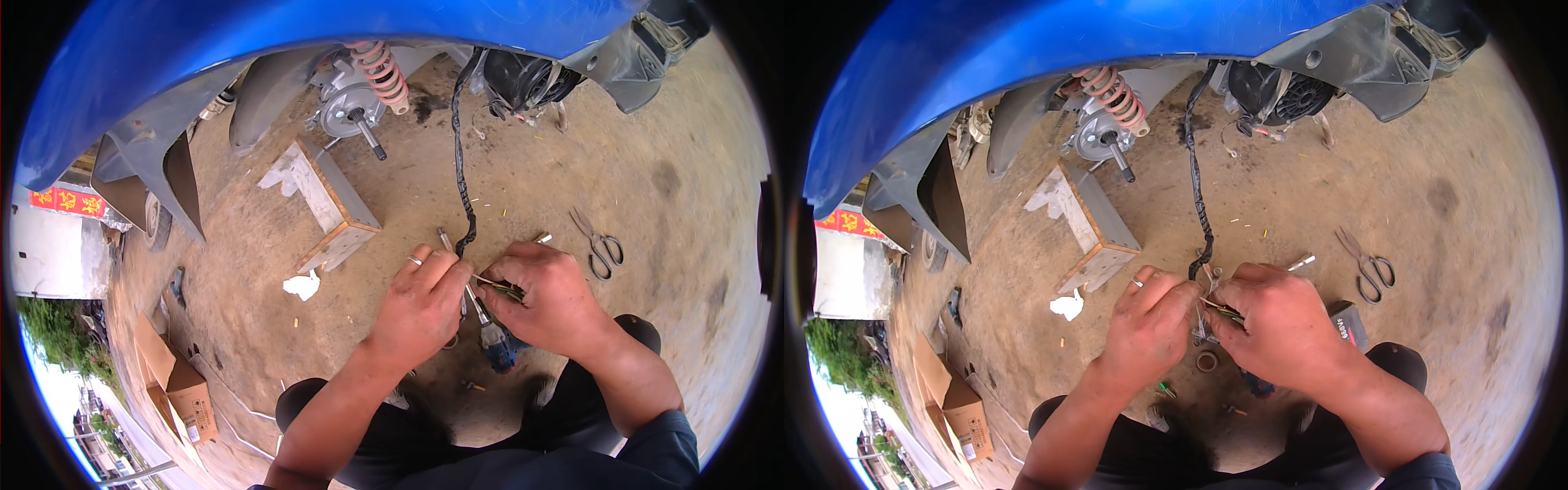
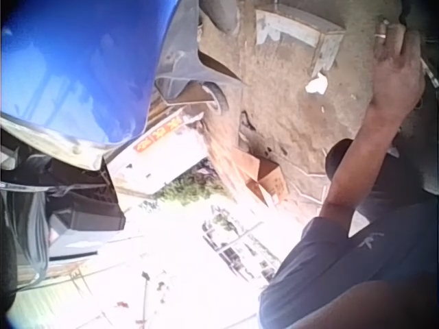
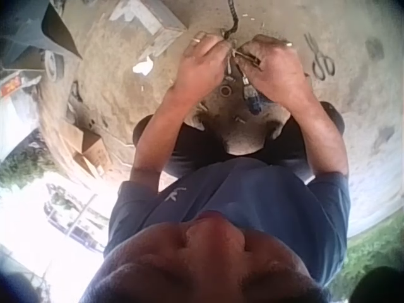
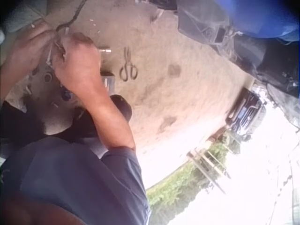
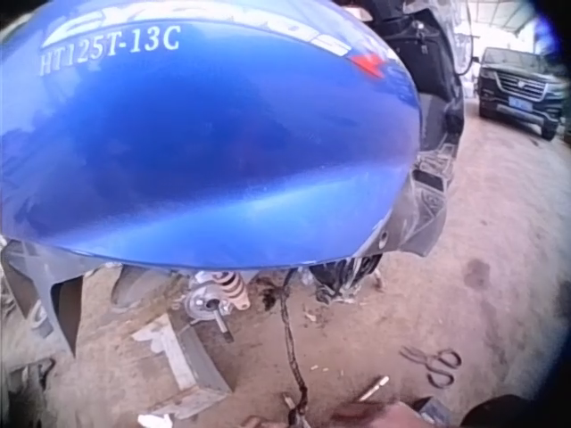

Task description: Repairing motorcycle wiring using scissors and electrical tape.

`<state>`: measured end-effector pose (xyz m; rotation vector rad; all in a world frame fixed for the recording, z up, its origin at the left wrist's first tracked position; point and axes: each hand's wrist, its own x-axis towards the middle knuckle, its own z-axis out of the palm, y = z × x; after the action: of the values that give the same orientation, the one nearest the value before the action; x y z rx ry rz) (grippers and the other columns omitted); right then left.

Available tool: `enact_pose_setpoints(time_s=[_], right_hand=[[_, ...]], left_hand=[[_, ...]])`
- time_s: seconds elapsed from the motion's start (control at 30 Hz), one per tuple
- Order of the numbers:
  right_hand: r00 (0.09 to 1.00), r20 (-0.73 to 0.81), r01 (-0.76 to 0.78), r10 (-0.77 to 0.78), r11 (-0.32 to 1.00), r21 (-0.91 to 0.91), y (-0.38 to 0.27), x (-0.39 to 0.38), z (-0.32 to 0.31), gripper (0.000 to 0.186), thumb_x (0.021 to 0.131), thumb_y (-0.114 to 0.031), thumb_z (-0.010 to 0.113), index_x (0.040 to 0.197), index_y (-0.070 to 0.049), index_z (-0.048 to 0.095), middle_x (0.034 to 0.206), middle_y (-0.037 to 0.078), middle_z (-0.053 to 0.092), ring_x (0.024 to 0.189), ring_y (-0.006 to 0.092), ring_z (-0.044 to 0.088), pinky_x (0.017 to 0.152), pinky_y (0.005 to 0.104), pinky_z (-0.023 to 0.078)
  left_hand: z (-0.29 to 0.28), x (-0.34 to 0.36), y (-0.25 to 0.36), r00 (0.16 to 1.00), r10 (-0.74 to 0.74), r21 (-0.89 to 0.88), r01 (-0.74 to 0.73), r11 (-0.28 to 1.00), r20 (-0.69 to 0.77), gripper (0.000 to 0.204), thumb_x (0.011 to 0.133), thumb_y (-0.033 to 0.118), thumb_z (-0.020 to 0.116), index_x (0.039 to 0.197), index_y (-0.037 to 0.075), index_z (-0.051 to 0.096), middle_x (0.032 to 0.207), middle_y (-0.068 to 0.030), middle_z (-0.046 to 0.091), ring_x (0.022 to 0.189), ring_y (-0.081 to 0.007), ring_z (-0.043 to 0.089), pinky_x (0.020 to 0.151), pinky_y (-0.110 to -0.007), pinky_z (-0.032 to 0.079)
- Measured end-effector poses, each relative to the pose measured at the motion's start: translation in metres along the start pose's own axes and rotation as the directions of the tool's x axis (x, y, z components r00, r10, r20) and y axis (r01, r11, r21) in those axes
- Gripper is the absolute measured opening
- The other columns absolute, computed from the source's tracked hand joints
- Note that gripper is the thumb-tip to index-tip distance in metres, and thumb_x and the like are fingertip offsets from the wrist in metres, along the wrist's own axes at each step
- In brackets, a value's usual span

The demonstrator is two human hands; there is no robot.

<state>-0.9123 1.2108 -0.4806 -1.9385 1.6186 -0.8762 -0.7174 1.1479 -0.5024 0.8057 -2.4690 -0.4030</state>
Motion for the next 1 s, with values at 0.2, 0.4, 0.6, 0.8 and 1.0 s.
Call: enact_pose_setpoints(time_s=[0.2, 0.4, 0.6, 0.8, 1.0], right_hand=[[0.867, 0.34, -0.48, 0.365, 0.794, 0.372, -0.017, -0.006, -0.004, 0.019, 0.094, -0.015, 0.071, 0.094, 0.003, 0.072, 0.072, 0.015, 0.066, 0.06, 0.0225, 0.066, 0.057, 0.0372, 0.05], [0.866, 0.259, -0.497, 0.428, 0.673, 0.548, -0.03, -0.028, 0.024, 0.018, 0.093, -0.014, 0.072, 0.101, 0.003, 0.073, 0.078, 0.016, 0.068, 0.062, 0.0233, 0.065, 0.059, 0.0352, 0.05], [0.978, 0.016, -0.194, 0.207, 0.88, 0.433, -0.03, -0.029, 0.05, 0.021, 0.089, -0.012, 0.072, 0.107, -0.002, 0.073, 0.086, 0.017, 0.069, 0.075, 0.0358, 0.068, 0.065, 0.0423, 0.055], [0.972, -0.014, -0.212, 0.233, 0.907, 0.363, -0.028, -0.024, 0.067, 0.02, 0.088, -0.011, 0.072, 0.106, -0.004, 0.072, 0.086, 0.016, 0.069, 0.076, 0.0369, 0.069, 0.067, 0.0439, 0.056], [0.992, -0.066, -0.09, 0.107, 0.972, 0.217, -0.028, -0.022, 0.073, 0.027, 0.087, -0.013, 0.074, 0.112, -0.003, 0.07, 0.086, 0.014, 0.069, 0.076, 0.0349, 0.069, 0.065, 0.0429, 0.057]], left_hand=[[-0.009, -0.005, -0.012, 0.999, 0.016, -0.112, -0.021, 0.994, -0.046, 0.027, 0.077, -0.004, 0.074, 0.103, 0.004, 0.071, 0.086, -0.008, 0.066, 0.076, -0.0292, 0.064, 0.072, -0.039, 0.053], [-0.039, -0.014, -0.002, 0.771, -0.6, -0.376, 0.632, 0.678, 0.212, 0.018, 0.089, 0.011, 0.08, 0.103, 0.002, 0.073, 0.077, -0.0049, 0.068, 0.066, -0.0101, 0.058, 0.058, -0.029, 0.047], [-0.028, -0.022, -0.008, 0.526, -0.634, -0.506, 0.83, 0.236, 0.567, 0.023, 0.097, 0.02, 0.076, 0.1, -0.002, 0.073, 0.072, 0.0012, 0.062, 0.066, -0.0059, 0.053, 0.06, -0.024, 0.045], [-0.045, -0.014, -0.007, 0.679, -0.669, -0.389, 0.728, 0.564, 0.302, 0.033, 0.101, 0.028, 0.071, 0.087, -0.002, 0.071, 0.073, 0.0019, 0.06, 0.07, -0.0049, 0.05, 0.062, -0.024, 0.04], [-0.037, -0.014, -0.012, 0.507, -0.68, -0.42, 0.853, 0.31, 0.529, 0.035, 0.101, 0.031, 0.07, 0.093, -0.003, 0.075, 0.077, 0.0019, 0.061, 0.073, -0.0063, 0.049, 0.068, -0.024, 0.041]])
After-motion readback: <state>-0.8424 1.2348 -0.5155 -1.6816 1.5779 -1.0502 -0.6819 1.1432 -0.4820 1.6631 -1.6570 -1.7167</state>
